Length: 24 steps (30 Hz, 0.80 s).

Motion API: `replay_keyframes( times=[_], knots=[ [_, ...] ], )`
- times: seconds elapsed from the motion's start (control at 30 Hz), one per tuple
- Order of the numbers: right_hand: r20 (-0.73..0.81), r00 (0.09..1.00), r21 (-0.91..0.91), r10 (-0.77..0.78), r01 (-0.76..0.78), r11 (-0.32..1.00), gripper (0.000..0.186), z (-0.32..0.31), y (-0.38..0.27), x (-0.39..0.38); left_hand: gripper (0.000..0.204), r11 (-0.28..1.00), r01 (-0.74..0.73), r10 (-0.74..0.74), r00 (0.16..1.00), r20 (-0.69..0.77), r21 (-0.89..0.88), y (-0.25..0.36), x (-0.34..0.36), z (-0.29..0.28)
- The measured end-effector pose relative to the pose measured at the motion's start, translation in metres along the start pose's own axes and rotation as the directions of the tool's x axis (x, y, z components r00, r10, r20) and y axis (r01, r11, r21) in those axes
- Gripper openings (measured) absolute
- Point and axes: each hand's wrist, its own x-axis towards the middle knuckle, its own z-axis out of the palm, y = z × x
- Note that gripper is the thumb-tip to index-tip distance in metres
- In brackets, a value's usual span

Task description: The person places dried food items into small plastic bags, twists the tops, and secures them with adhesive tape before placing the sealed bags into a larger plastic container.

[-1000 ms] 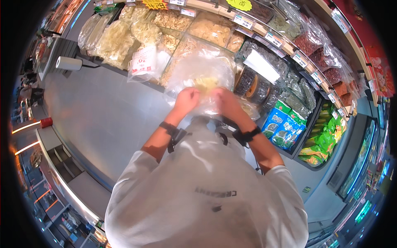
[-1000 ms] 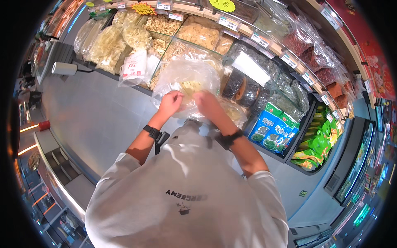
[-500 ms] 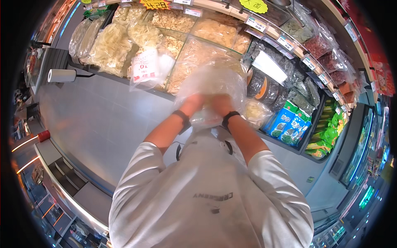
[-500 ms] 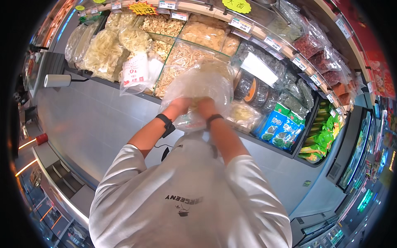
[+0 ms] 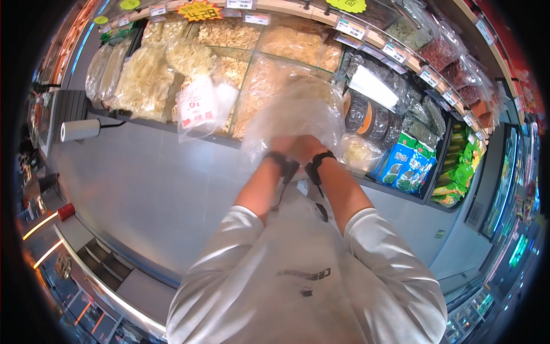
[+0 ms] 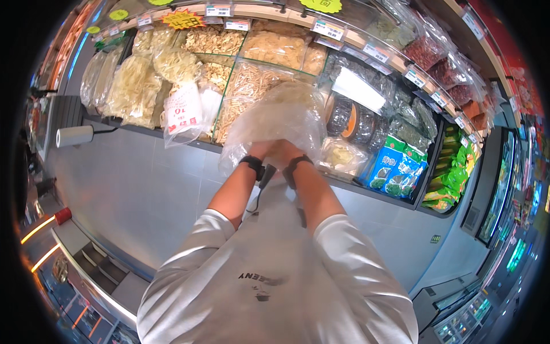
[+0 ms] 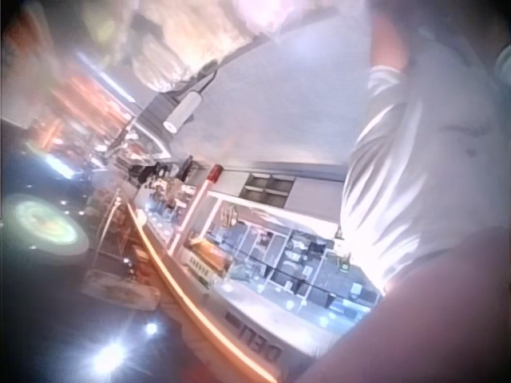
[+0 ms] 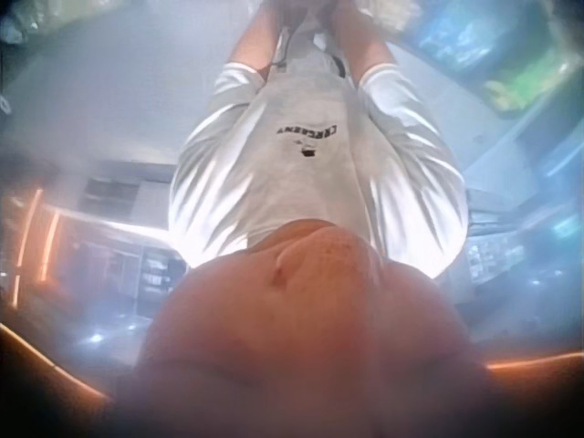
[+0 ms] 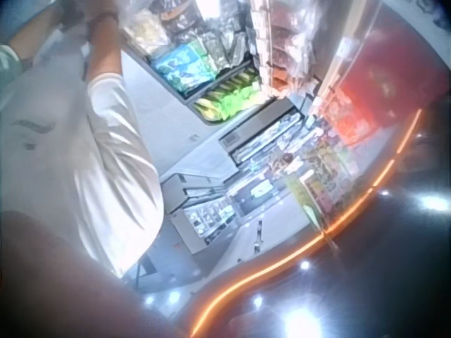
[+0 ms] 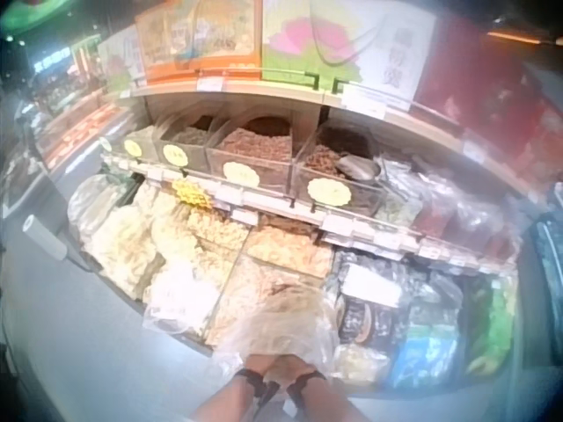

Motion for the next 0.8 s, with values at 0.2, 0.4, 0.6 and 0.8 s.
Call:
replay_keyframes(
  times=[0.2,0.4,0.6,0.8],
  knots=[
    [0.090,0.807,0.693,0.583,-0.472,0.546,0.033,0.050,0.019,0.001,0.031,0.994,0.067,-0.078,0.989,-0.123,-0.088,0.022,0.010,0.006],
    [0.338,0.727,0.678,0.598,-0.629,0.380,0.036,0.047,0.015,0.018,0.032,0.997,0.072,-0.068,0.991,0.115,-0.026,0.021,0.015,-0.022],
    [0.197,0.924,0.703,0.327,-0.366,0.610,0.040,0.017,0.009,0.009,0.032,0.996,0.076,-0.087,0.939,0.334,0.044,0.029,0.014,-0.053],
    [0.277,0.819,0.496,0.503,-0.570,0.655,0.047,0.086,0.042,0.020,0.034,0.995,0.017,-0.062,0.871,0.488,0.096,0.072,0.018,-0.081]
  ],
)
